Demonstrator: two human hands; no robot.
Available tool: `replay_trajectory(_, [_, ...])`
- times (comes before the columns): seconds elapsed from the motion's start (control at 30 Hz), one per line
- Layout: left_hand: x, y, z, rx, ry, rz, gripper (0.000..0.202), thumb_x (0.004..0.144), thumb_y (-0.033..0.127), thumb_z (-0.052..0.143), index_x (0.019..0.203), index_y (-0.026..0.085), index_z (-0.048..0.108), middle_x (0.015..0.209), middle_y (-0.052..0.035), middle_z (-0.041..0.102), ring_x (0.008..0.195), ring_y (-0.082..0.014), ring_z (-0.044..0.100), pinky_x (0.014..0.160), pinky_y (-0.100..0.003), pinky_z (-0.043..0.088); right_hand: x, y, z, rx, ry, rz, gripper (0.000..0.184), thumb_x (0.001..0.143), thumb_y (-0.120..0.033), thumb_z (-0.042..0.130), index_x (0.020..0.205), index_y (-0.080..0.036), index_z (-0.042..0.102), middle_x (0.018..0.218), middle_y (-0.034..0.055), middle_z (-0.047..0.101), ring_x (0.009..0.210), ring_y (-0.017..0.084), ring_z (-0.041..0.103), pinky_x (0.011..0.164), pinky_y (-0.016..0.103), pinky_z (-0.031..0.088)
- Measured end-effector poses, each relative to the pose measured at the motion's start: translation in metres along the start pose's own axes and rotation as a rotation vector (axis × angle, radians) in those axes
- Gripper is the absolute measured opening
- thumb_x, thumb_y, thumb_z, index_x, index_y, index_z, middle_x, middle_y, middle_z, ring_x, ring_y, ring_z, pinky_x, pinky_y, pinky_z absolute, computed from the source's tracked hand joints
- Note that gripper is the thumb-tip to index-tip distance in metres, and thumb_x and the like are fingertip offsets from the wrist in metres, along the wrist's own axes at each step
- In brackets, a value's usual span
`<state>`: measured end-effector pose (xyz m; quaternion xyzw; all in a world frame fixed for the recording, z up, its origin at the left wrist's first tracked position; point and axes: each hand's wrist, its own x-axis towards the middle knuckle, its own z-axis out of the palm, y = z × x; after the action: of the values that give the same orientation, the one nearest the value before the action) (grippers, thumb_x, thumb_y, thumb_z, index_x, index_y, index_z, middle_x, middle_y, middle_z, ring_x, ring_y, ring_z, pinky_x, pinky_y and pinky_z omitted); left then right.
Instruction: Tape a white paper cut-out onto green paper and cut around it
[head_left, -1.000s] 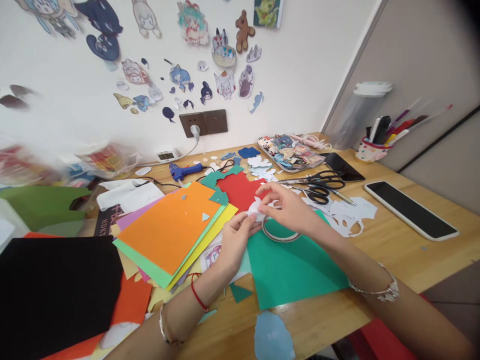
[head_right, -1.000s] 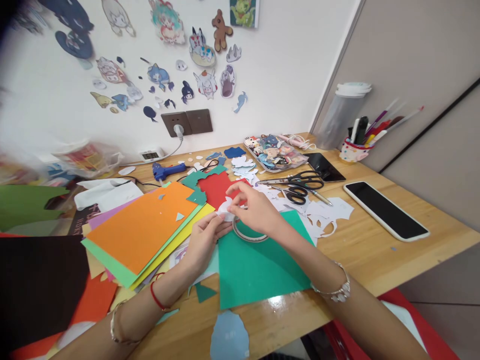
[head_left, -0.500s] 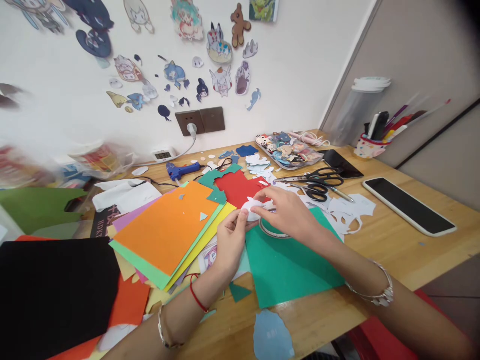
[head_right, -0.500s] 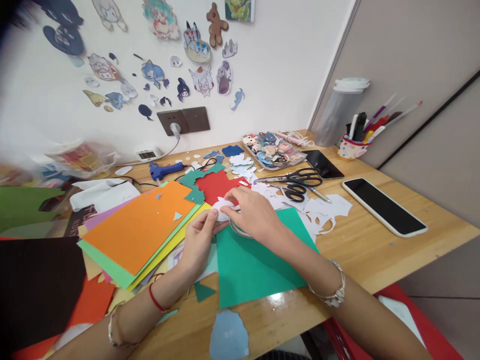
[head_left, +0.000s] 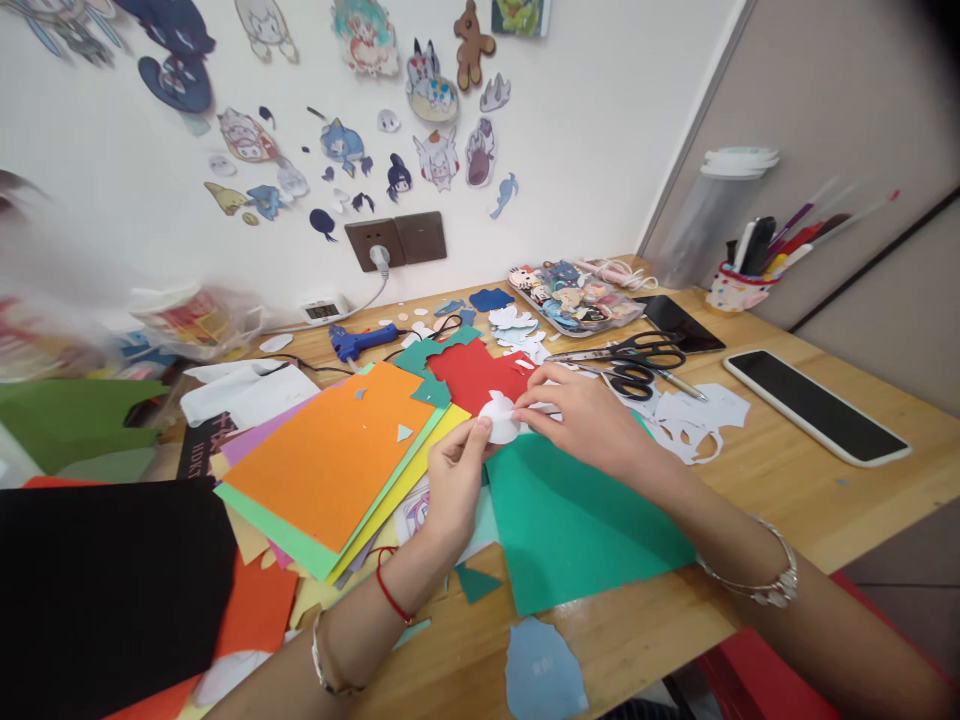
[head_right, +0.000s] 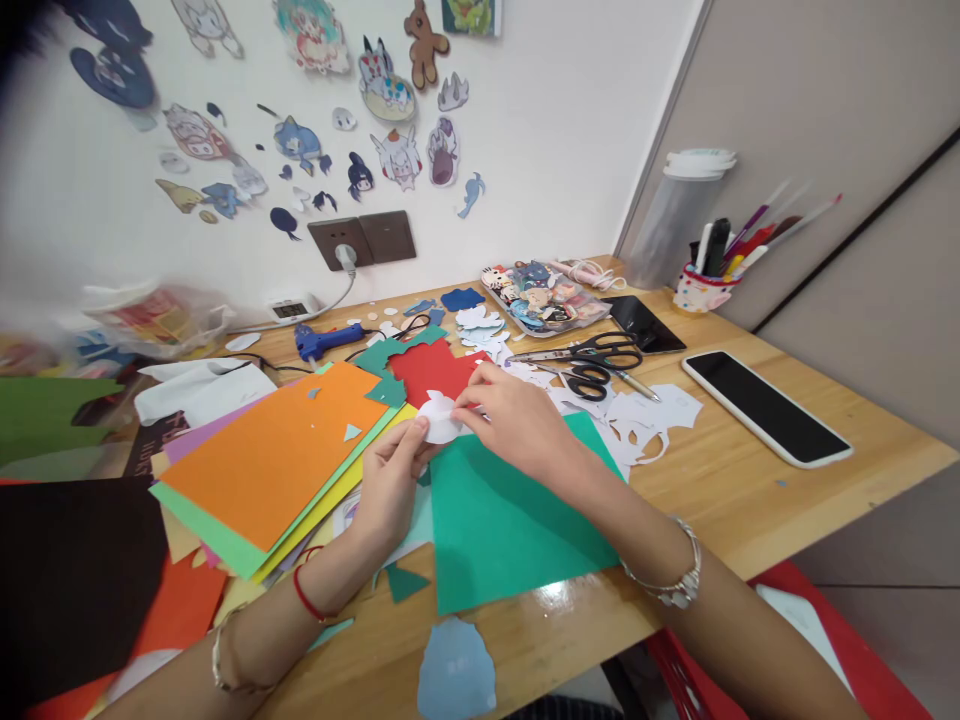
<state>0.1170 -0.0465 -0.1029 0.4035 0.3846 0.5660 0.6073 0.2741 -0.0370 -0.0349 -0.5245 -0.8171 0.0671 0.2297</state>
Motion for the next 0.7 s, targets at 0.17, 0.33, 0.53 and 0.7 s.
replay_trajectory(0.17, [0.001,0.004,0.002,-0.052,-0.03,0.002,0.018,0.08,0.034,0.062,0.077,0.017,0.069,0.077,-0.002,0.066,0.079,-0.0165,0.06,0.072,-0.026,0.047,0.0,0.002,0.0,0.056,-0.003,0.004,0.014,0.085,-0.025,0.058,0.084,-0.018,0.07,0.09,0.0012,0.06,0.08,0.014,0.058,0.075,0.027,0.042])
replay_trajectory(0.33, [0.002,0.008,0.004,-0.021,-0.035,-0.036,0.021,0.078,0.037,0.063,0.082,0.018,0.068,0.081,-0.0022,0.067,0.078,-0.0156,0.059,0.072,-0.025,0.046,-0.003,0.0,0.003,0.034,-0.006,-0.024,0.014,0.087,-0.022,0.055,0.085,-0.017,0.068,0.09,0.0023,0.06,0.08,0.014,0.058,0.073,0.026,0.042])
replay_trajectory(0.53, [0.001,0.01,0.006,0.148,-0.006,-0.08,0.023,0.072,0.035,0.07,0.068,0.013,0.068,0.064,0.0,0.064,0.058,-0.0116,0.051,0.058,-0.021,0.038,-0.007,-0.004,0.011,-0.05,-0.028,-0.049,0.017,0.09,-0.024,0.05,0.088,-0.018,0.066,0.092,0.0007,0.06,0.076,0.013,0.058,0.062,0.026,0.038])
replay_trajectory(0.7, [-0.001,0.014,0.005,0.198,0.041,-0.067,0.024,0.071,0.033,0.071,0.06,0.013,0.065,0.056,0.0028,0.058,0.053,-0.0098,0.047,0.056,-0.021,0.036,-0.01,-0.008,0.013,-0.163,-0.005,-0.013,0.023,0.091,-0.033,0.049,0.083,-0.02,0.066,0.09,-0.0014,0.061,0.07,0.013,0.059,0.052,0.027,0.033])
